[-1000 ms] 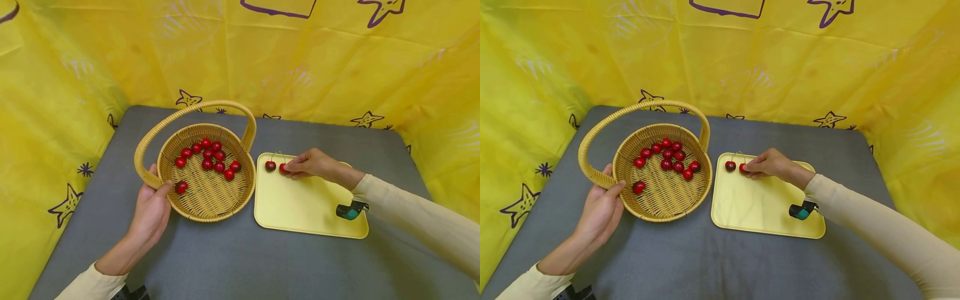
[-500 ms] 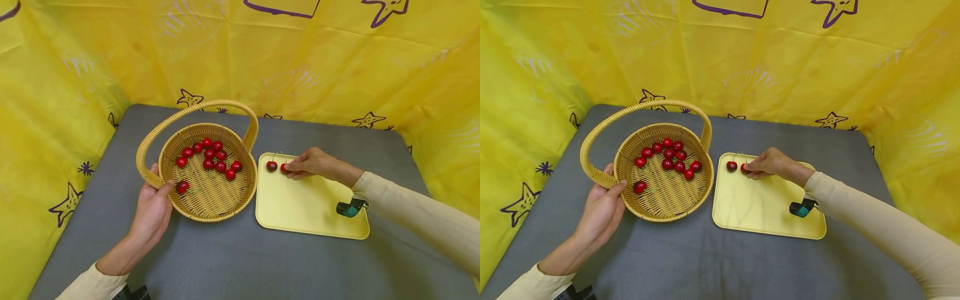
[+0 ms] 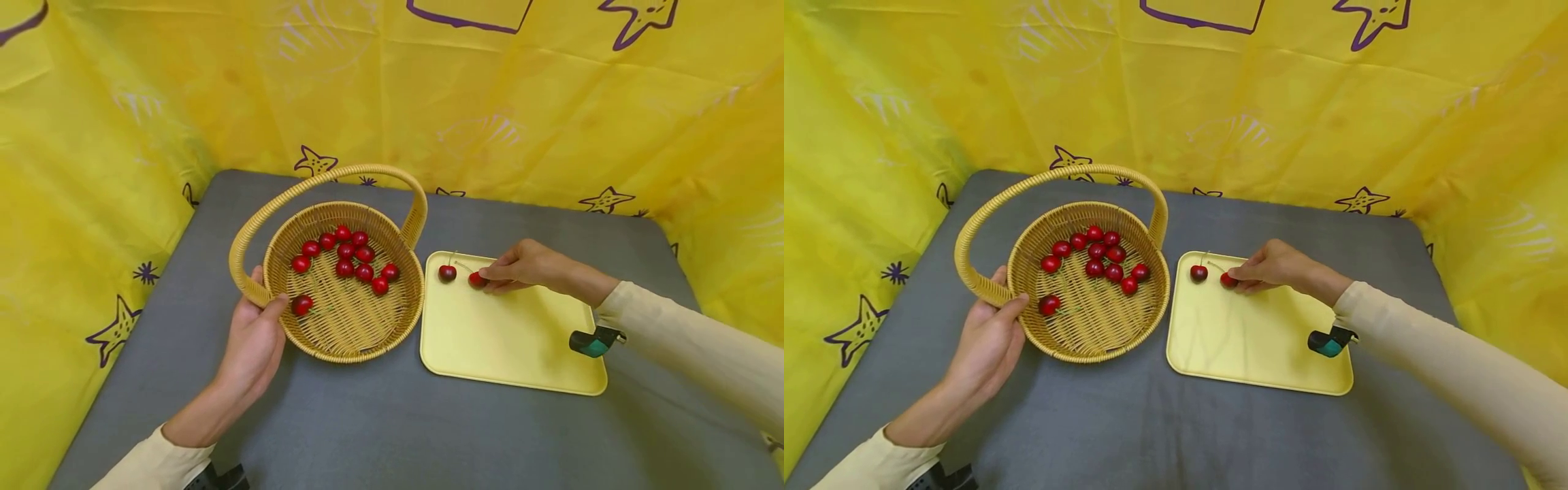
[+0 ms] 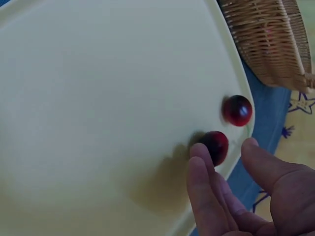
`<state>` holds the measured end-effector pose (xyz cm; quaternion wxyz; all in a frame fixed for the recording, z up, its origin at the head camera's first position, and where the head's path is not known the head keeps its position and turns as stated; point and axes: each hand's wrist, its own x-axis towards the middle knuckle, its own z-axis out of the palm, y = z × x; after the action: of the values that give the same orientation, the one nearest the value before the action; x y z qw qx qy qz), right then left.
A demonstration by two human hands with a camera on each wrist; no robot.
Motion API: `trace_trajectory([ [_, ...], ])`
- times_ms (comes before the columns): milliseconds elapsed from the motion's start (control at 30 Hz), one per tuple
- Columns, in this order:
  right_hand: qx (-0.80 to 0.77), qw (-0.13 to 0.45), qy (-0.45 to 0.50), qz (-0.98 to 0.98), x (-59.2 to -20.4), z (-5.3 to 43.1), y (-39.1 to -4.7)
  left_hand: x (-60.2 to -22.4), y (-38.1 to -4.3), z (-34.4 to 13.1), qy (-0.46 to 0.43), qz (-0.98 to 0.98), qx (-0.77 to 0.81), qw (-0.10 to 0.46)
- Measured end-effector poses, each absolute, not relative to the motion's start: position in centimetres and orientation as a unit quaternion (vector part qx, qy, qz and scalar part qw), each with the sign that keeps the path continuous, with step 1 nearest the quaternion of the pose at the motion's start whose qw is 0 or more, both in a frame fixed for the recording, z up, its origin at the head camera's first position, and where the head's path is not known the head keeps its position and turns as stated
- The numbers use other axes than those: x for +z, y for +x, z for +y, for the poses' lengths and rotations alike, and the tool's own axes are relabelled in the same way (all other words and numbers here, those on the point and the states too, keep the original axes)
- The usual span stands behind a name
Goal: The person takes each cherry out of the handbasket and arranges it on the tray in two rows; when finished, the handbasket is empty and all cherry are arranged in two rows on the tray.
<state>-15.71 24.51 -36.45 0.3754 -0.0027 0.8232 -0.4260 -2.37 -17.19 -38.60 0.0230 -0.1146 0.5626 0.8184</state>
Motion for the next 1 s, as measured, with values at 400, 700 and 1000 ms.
trace_trajectory([
  [400, -0.412, 0.371, -0.023, 0.832, -37.2, 23.9, -15.2, -38.5, -2.3, -17.2, -0.123, 0.559, 0.819, 0.027],
  [700, -0.407, 0.377, -0.024, 0.832, -37.3, 23.4, -15.4, -38.4, -2.3, -17.3, -0.129, 0.556, 0.821, 0.033],
  [1000, -0.385, 0.376, -0.030, 0.842, -36.6, 23.7, -15.4, -38.5, -2.3, -17.3, -0.126, 0.559, 0.819, 0.029],
])
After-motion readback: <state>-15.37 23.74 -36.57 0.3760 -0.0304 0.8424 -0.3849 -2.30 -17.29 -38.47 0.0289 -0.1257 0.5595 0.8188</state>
